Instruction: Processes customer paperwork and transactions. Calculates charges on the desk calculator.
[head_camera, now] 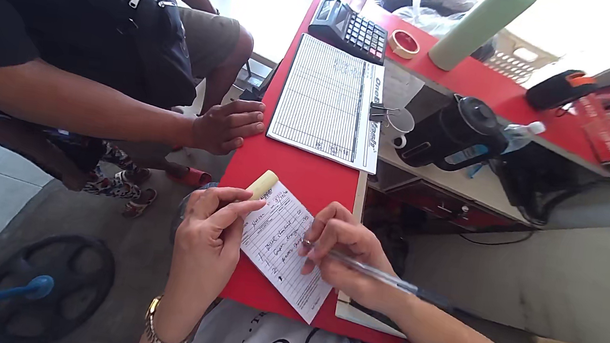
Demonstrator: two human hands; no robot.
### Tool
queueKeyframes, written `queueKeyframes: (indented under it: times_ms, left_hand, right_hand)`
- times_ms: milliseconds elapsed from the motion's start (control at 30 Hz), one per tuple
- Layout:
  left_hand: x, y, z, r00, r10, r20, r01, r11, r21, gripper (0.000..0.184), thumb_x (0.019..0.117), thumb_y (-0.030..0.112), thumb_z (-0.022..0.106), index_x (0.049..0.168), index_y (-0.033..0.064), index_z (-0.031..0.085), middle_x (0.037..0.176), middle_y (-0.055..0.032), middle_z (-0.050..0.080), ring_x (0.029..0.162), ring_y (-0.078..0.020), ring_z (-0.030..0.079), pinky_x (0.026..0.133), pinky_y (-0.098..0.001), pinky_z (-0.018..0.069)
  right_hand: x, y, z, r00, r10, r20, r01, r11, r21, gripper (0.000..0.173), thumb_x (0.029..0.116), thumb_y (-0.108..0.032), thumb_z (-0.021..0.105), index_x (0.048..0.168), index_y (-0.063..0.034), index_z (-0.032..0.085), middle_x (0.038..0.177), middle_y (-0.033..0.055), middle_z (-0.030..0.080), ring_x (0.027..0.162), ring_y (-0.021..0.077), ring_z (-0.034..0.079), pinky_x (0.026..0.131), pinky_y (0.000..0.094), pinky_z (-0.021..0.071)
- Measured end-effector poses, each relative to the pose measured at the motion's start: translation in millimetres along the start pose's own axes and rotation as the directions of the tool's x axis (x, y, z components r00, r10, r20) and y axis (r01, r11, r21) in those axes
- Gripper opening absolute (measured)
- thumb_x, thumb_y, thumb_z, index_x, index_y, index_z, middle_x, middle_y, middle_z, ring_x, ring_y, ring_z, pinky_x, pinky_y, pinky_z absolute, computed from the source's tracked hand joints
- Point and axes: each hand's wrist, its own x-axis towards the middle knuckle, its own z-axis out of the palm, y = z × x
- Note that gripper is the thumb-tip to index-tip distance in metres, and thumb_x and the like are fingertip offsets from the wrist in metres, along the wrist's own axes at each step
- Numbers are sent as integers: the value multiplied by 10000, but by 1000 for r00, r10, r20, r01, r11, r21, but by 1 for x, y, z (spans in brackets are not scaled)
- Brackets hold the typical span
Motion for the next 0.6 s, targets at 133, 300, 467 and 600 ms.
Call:
queueKeyframes:
  times_ms: [133, 300, 467, 600]
  left_hand:
    - [0, 1, -1, 1000, -10, 15, 10, 1000, 0, 254, 987, 157, 580, 1074, 229, 807, 1164, 24, 702, 1152, -112, 600, 962, -283, 492]
    - [0, 1, -1, 1000, -11, 14, 11, 1000, -8, 247, 982, 153, 589, 1072, 225, 808, 1162, 19, 700, 1148, -112, 600, 958, -278, 493]
    - [0, 1, -1, 1000, -18, 14, 18, 1000, -11, 243, 985, 164, 593, 1075, 232, 807, 1163, 25, 705, 1166, -122, 601, 972, -293, 496]
    - [0, 1, -1, 1000, -19, 11, 19, 1000, -13, 236, 985, 163, 596, 1071, 222, 807, 1160, 21, 702, 1157, -117, 603, 965, -281, 498]
  right_hand:
    - [-5, -4, 10, 998, -27, 53, 36, 983, -178, 109, 846, 35, 678, 954, 28, 664, 936, 102, 641, 822, 95, 675, 687, 201, 601]
    - [-1, 7, 13, 996, -60, 61, 70, 980, -184, 42, 805, 29, 669, 807, 8, 633, 808, 60, 556, 769, 50, 534, 648, 143, 426]
    - [-2, 8, 16, 992, -99, 71, 114, 962, -247, 65, 813, 20, 657, 774, -8, 612, 775, 60, 515, 749, 67, 501, 638, 161, 392]
    - [-1, 9, 15, 993, -97, 68, 111, 965, -237, 59, 816, 24, 652, 786, -4, 609, 788, 61, 521, 756, 62, 506, 634, 153, 396]
